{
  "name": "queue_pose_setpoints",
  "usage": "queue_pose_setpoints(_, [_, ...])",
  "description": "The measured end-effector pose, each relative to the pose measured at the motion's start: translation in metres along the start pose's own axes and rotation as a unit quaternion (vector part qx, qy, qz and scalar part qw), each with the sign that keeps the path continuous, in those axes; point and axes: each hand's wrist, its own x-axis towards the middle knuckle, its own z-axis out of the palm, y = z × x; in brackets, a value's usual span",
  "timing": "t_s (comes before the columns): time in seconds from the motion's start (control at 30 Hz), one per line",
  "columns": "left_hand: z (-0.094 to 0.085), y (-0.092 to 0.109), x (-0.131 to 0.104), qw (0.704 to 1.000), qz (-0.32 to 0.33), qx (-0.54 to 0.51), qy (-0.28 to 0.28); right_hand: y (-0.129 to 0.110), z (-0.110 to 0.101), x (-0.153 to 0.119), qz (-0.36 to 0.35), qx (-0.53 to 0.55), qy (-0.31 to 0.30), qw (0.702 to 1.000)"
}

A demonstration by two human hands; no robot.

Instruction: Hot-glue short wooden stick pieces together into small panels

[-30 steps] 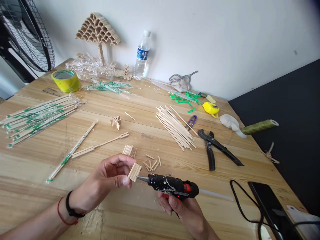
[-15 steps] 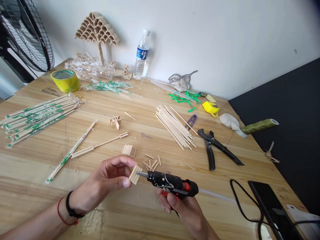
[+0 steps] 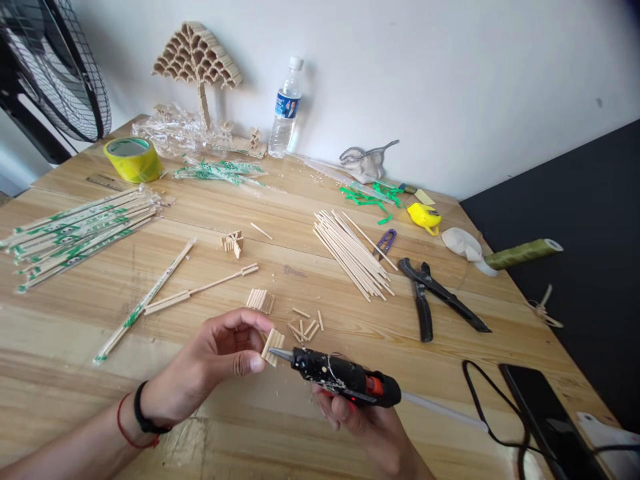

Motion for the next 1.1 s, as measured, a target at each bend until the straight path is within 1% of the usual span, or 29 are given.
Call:
queue_pose_setpoints(0.13, [0.002,0.0,0.0,1.0,0.005,0.01,0.008,-0.002,0.002,0.001,-0.01,-0.006,-0.012,1.0])
queue_pose_setpoints(0.23, [0.002,0.0,0.001,1.0,0.009,0.01,0.018,0.001,0.002,-0.001,-0.005,-0.005,0.002,1.0])
queue_pose_setpoints(0.33, [0.001,0.0,0.002,1.0,0.01,0.006,0.017,0.004,0.002,-0.002,0.007,0.028,0.018,0.999])
queue_pose_setpoints(0.4, [0.0,-0.001,0.003,1.0,0.01,0.005,0.018,0.003,0.001,0.0,0.001,0.058,0.044,0.997])
queue_pose_setpoints(0.5, [0.0,-0.002,0.003,1.0,0.01,0.003,0.016,-0.001,0.001,0.005,-0.038,0.088,0.1,0.99])
queue_pose_setpoints(0.57, [0.0,-0.002,0.003,1.0,0.011,0.003,0.017,-0.002,0.001,0.007,-0.051,0.096,0.115,0.987])
queue_pose_setpoints(0.63, [0.001,-0.001,0.003,1.0,0.016,0.005,0.021,-0.001,-0.001,0.005,-0.04,0.086,0.104,0.99])
queue_pose_setpoints(0.8, [0.002,0.001,0.003,0.999,0.021,0.012,0.02,0.004,-0.003,-0.004,0.014,0.016,0.052,0.998])
queue_pose_setpoints(1.0, [0.0,0.0,0.001,1.0,0.015,0.014,0.011,-0.003,0.001,0.0,0.003,-0.002,0.019,1.0])
queue_pose_setpoints(1.1, [0.0,0.0,0.001,1.0,0.017,0.018,0.007,-0.004,0.001,0.0,0.005,0.006,0.019,1.0])
